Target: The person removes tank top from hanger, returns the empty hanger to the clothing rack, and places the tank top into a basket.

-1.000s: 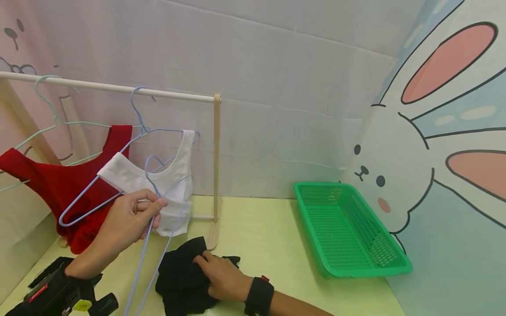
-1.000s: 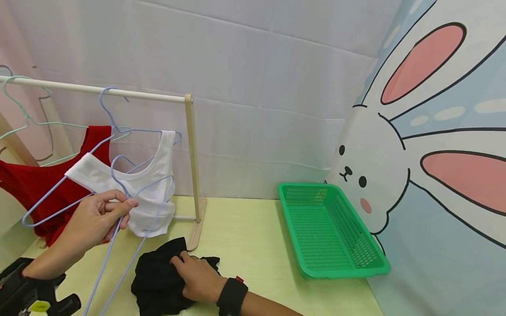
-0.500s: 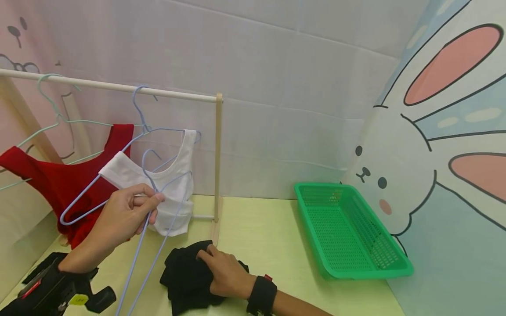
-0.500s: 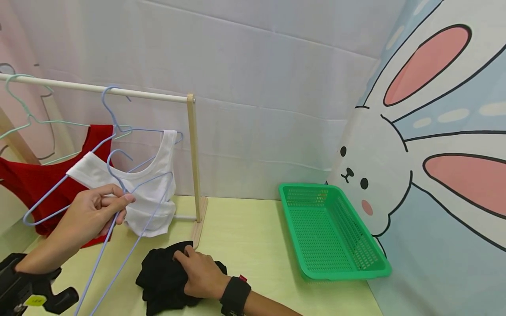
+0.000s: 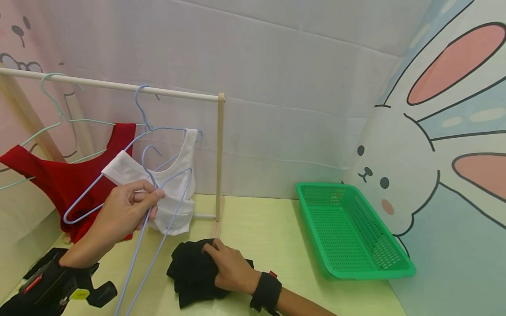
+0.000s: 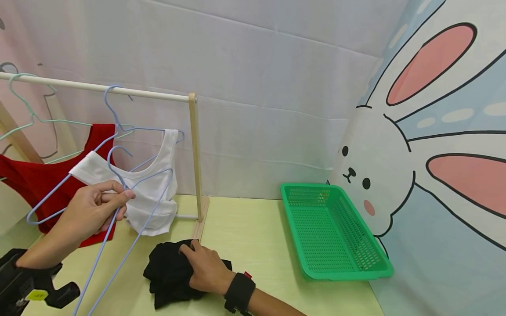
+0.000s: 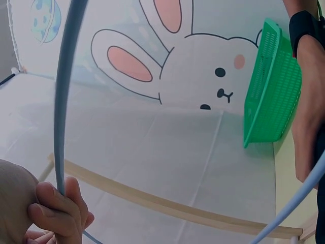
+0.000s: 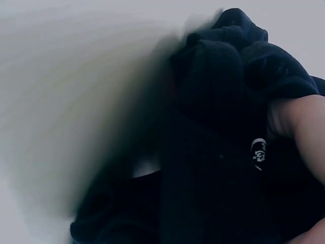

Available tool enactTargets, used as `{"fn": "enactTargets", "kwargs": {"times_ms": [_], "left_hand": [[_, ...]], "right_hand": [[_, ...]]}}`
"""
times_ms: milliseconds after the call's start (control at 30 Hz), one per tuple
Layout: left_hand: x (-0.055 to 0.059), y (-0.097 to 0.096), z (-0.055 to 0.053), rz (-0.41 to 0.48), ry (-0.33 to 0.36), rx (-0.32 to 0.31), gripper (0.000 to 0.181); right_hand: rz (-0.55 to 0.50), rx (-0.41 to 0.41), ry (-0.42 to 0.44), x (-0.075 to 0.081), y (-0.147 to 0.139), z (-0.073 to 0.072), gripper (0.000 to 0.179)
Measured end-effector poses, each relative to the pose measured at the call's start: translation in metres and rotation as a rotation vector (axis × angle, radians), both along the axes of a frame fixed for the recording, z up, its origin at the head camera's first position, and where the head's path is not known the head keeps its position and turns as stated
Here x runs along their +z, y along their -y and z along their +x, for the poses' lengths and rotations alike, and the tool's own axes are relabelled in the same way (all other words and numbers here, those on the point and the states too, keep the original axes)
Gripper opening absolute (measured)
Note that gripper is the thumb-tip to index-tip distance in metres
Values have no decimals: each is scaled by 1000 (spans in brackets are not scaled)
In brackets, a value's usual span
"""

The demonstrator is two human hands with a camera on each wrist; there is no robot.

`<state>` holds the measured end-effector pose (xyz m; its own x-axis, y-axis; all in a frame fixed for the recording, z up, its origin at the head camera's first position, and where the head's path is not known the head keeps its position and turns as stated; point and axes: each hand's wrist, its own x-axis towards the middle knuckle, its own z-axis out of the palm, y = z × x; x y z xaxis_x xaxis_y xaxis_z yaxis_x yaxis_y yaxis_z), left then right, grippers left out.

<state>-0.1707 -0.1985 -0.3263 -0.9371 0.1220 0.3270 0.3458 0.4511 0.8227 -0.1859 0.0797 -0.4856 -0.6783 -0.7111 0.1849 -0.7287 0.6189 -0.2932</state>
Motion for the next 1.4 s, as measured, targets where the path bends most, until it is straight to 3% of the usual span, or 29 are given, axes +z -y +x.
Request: {"fn": "enactTargets", "kwargs": {"times_ms": [567,933,1200,1400], "left_hand": [[6,-7,-5,-8,-11,-7,26],[5,-9,-8,8,39,-4,27],[8,-9,-10,10,57,5,29],[10,-10,-13,7,31,-1,27]], "right_hand": [[4,-81,2,21,-19,-5,68],[-8,-136,-27,39,-41,-9,66],[-5,-167,-39,42,-48,-10,65],[-23,-184,-52,47,-56,-11,65]]}}
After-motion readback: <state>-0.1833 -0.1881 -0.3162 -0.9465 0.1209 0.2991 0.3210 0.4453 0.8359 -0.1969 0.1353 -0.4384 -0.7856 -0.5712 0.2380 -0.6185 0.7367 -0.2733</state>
